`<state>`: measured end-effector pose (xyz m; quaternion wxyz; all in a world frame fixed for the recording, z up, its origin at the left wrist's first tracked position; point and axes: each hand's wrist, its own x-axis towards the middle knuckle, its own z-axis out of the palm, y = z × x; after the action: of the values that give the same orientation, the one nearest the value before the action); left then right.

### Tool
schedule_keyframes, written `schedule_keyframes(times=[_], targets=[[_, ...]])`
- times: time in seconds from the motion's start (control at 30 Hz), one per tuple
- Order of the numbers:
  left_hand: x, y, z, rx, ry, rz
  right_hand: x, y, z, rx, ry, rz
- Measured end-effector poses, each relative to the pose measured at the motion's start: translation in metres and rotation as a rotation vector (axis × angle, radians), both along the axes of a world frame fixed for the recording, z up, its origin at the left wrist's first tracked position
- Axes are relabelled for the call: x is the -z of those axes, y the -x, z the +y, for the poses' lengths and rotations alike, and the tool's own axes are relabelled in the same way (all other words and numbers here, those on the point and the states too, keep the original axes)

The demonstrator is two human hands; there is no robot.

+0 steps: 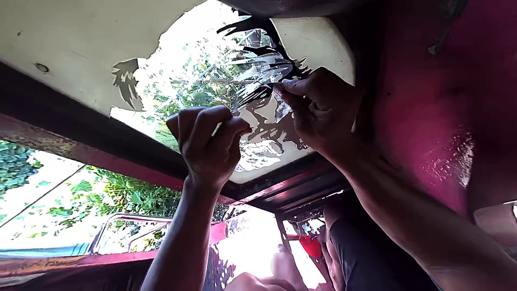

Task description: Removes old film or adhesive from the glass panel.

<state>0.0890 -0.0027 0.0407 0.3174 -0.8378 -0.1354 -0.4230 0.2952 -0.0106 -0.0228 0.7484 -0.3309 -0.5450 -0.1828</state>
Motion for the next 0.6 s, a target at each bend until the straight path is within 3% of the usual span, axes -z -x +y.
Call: schedule_keyframes(times=[0.2, 0.3, 0.4, 0.6], targets=[[0.025, 0.013, -0.01, 0.028, 0.107, -0.015, -0.005, 0.011, 0.0, 0.063, -0.027, -0.001], [0.012, -0.001, -0.011, -0.046, 0.081, -0.05, -0.005, 0.009, 0.001, 0.046, -0.034, -0.015], [-0.005, -0.024, -0.005, -0.058, 0.005, -0.091, -0.002, -0.003, -0.005, -0.135, -0.046, 0.051], [-0.028, -0.046, 0.004, -0.162, -0.076, 0.092, 0.022, -0.018, -0.02, -0.295, 0.036, 0.257]])
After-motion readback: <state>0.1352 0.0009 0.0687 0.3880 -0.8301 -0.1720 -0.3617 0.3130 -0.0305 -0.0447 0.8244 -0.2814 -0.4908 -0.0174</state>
